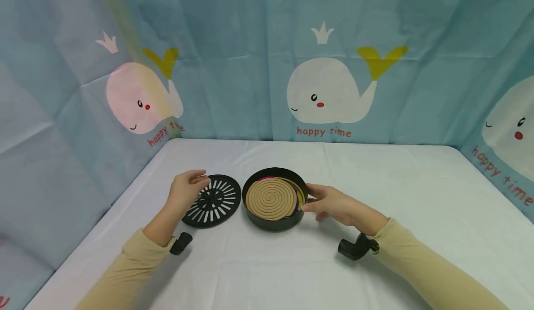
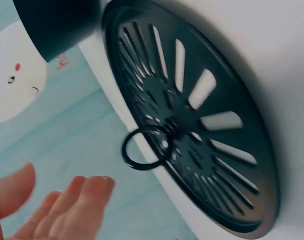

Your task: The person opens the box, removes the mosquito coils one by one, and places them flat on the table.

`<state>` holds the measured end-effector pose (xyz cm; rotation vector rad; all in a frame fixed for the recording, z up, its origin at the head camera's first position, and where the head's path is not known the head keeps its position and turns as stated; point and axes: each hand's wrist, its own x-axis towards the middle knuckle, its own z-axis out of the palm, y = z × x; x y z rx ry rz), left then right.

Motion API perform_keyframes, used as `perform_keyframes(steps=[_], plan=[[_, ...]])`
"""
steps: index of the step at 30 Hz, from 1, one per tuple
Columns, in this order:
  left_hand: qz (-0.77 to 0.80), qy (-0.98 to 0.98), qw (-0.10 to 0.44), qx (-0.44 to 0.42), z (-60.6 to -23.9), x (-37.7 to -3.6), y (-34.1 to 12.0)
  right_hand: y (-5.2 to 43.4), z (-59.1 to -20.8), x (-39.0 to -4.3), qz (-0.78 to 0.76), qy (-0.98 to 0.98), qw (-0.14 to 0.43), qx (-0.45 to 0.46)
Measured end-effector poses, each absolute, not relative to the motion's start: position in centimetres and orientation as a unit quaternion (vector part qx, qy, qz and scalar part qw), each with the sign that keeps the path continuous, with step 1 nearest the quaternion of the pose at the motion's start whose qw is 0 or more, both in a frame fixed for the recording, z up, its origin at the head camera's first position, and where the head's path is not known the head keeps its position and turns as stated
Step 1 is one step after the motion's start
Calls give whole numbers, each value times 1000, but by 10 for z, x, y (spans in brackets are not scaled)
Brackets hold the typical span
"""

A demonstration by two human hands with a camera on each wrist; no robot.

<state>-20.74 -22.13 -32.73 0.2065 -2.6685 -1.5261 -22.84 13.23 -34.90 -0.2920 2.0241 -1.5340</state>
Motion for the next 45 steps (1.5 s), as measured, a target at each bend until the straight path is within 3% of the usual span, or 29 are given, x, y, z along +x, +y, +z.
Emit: perform_keyframes(steps=[4, 11, 18, 26, 45], plan=[[-490, -871, 21, 10, -324, -205, -210, 137, -335, -229, -591, 747, 278, -125], [-476, -872, -63, -93, -327, -205, -193, 136, -315, -232, -630, 726, 241, -132], [-465, -864, -115, -157, -339, -212, -176, 122, -320, -238, -671, 684, 256, -128], [-431, -876, -150, -156, -355, -221, -167, 108, -330, -243, -689, 655, 283, -127], [-401, -894, -145, -135, -352, -219, -162, 105, -329, -244, -689, 651, 292, -127]])
